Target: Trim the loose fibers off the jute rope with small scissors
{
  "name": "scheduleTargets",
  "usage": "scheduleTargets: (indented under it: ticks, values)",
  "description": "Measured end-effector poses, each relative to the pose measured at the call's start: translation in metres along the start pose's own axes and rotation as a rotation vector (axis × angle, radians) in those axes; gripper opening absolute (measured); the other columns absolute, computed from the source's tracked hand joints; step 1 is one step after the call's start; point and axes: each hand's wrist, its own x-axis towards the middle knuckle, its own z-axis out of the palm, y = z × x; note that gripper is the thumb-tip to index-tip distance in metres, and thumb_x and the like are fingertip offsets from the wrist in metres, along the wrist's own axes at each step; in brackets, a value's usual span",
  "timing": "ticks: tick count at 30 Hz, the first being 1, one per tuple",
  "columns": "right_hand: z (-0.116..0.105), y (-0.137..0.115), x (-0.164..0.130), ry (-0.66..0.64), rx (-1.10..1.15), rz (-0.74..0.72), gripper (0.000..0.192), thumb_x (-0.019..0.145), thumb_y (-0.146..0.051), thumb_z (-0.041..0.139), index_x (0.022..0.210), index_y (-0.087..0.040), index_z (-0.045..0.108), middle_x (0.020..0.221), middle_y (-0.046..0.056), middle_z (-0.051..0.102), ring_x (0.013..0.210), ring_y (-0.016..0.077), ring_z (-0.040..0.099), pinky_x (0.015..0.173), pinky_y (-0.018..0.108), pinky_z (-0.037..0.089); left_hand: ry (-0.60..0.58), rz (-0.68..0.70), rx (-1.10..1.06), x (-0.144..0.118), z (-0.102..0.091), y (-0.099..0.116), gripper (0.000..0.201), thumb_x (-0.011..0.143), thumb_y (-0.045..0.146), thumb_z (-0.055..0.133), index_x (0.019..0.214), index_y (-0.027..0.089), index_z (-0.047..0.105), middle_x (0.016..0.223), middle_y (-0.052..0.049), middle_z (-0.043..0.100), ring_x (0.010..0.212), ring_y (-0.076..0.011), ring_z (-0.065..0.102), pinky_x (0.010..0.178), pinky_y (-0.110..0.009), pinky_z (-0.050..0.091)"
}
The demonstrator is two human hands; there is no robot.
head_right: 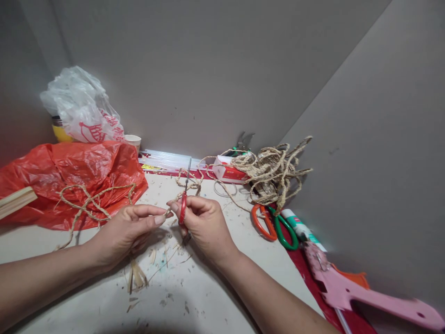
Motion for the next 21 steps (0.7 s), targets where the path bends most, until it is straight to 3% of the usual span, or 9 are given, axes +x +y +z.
scheduleTargets:
  ticks: [4,7,10,14,21]
  values:
    - [-0.002,-0.008,-0.001,0.059,-0.219,-0.098,0.031,0.076,-0.035,0.062,0.054,-0.017,0.052,0.045,-0.005,0.042,0.043,0.0070,0.033,0.041,0.021,0.027,0.123,0.052,0.018,0.002,0.000,0.002,0.026,0.070,0.036,0.070,0.085,0.015,0.068,0.038,0.010,0.035,0.036,-0.0023,0.025,0.039,-0.018,0.018]
    - [-0.003,-0.018,-0.004,-0.035,-0.518,-0.245,0.037,0.078,-0.032,0.057,0.047,-0.018,0.040,0.046,-0.006,0.035,0.045,0.0067,0.030,0.044,0.021,0.026,0.229,0.097,0.042,0.005,-0.001,0.004,0.024,0.070,0.033,0.070,0.084,0.014,0.068,0.038,0.010,0.036,0.036,-0.0023,0.025,0.038,-0.019,0.018]
    - [-0.004,-0.020,-0.007,-0.203,-0.843,-0.358,0.029,0.075,-0.024,0.054,0.049,-0.018,0.042,0.046,-0.006,0.037,0.045,0.0063,0.031,0.046,0.022,0.024,0.290,0.127,0.040,0.007,-0.004,0.005,0.024,0.070,0.032,0.069,0.085,0.014,0.068,0.036,0.011,0.034,0.034,-0.0026,0.023,0.038,-0.019,0.017]
    - [-0.006,-0.017,-0.007,-0.187,-1.211,-0.379,0.023,0.072,-0.028,0.054,0.052,-0.018,0.047,0.046,-0.004,0.047,0.046,0.0080,0.038,0.051,0.024,0.023,0.310,0.170,0.013,0.008,-0.006,0.005,0.025,0.070,0.033,0.069,0.086,0.014,0.068,0.035,0.012,0.032,0.034,-0.0025,0.022,0.038,-0.019,0.017]
    - [-0.008,-0.018,-0.005,-0.173,-1.408,-0.310,0.025,0.073,-0.036,0.051,0.055,-0.019,0.053,0.049,-0.001,0.056,0.046,0.0100,0.041,0.051,0.025,0.020,0.335,0.201,-0.010,0.009,-0.008,0.003,0.028,0.069,0.036,0.070,0.086,0.013,0.067,0.037,0.011,0.033,0.036,-0.0026,0.023,0.037,-0.017,0.018]
